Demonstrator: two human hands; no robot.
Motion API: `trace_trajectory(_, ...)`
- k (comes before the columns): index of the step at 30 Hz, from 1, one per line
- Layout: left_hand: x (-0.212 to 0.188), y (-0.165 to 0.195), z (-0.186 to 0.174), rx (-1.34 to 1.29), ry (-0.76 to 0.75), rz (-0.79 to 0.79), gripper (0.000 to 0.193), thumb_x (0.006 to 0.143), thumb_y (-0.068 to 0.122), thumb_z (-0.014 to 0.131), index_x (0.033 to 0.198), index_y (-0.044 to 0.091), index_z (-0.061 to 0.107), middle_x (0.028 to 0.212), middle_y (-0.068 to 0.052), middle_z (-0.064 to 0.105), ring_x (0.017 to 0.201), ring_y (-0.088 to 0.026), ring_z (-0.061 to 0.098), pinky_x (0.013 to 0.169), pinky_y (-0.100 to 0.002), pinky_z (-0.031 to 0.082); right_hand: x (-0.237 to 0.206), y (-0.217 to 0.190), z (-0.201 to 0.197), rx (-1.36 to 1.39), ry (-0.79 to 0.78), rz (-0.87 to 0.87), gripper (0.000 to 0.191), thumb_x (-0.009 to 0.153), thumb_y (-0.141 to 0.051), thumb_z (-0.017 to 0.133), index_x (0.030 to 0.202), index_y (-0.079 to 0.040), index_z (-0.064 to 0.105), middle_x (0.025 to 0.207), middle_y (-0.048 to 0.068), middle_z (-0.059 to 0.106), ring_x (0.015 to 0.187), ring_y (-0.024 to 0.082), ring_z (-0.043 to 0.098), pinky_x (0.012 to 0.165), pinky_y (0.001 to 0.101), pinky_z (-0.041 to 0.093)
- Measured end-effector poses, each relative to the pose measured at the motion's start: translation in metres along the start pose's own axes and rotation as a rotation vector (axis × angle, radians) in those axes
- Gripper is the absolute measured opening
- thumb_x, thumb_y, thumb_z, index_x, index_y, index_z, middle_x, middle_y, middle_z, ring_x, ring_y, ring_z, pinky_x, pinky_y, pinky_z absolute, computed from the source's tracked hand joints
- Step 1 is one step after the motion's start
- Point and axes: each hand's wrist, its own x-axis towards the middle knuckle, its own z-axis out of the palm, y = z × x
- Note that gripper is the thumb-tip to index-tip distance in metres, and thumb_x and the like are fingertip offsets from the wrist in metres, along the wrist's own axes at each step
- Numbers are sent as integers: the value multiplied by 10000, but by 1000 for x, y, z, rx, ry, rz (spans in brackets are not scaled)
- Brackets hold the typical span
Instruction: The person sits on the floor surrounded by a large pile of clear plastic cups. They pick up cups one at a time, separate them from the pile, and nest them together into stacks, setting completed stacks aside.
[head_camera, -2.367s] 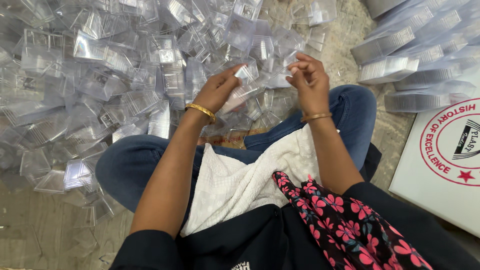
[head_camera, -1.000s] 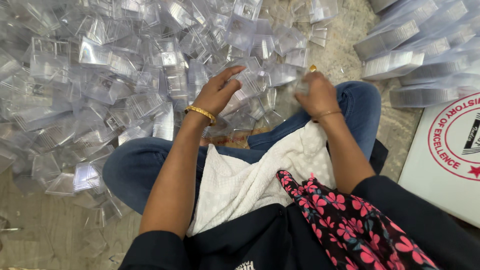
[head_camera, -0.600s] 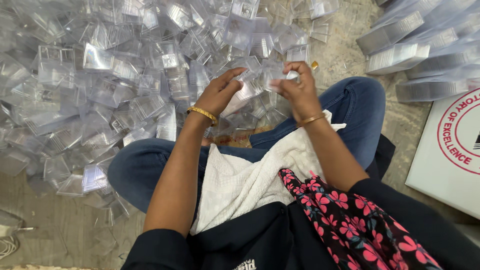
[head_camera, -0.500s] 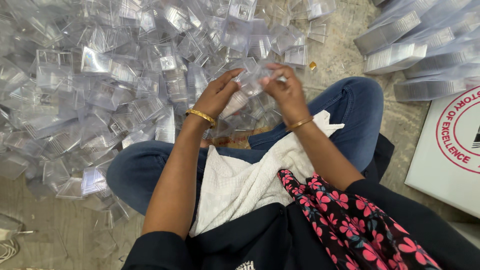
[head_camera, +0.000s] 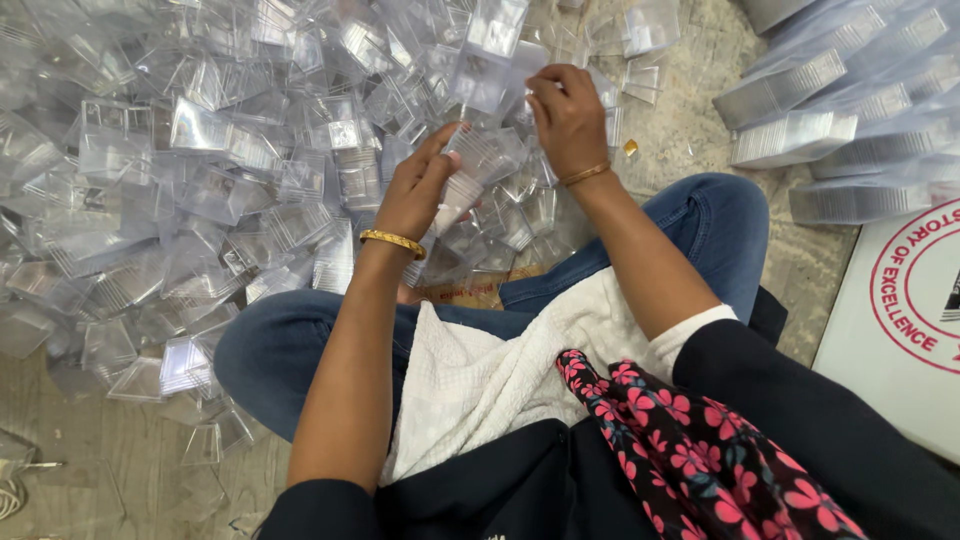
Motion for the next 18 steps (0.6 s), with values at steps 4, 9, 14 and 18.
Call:
trace_trajectory(4,5,1,-4,144,19,221,458,988,262,536,1419,128,614,1442,-93,620,1261,-214,602,1072,-322,443,-2,11,3,-39,1,-64,319,855,-5,787,1153,-21,672,1177,130,602,1077,328,595,894,440,536)
trace_trajectory(9,6,-4,-8,185,31,246,466,993,257,527,1435,127,595,1487,-113,600,1352,-237,565,1127,-329,398,1,31,4,116,118,133,86,1003,-1,692,1082,-28,675,1113,127,622,1027,268,644,828,304,582)
trace_trajectory(14,6,-4,-9,166,39,270,458,1008,261,525,1439,124,589,1523,-123,569,1399,-248,536,1146,-335,389,-21,47,-2,612,84,384,91,1057,8,591,1135,-12,633,1054,30,676,971,120,635,887,227,520)
trace_trajectory(18,4,1,-10,183,19,276,459,1004,265,525,1436,125,586,1533,-125,559,1404,-248,528,1144,-351,397,-39,45,-10,903,32,409,124,1071,51,577,1170,-12,618,1090,0,650,994,89,613,930,225,524)
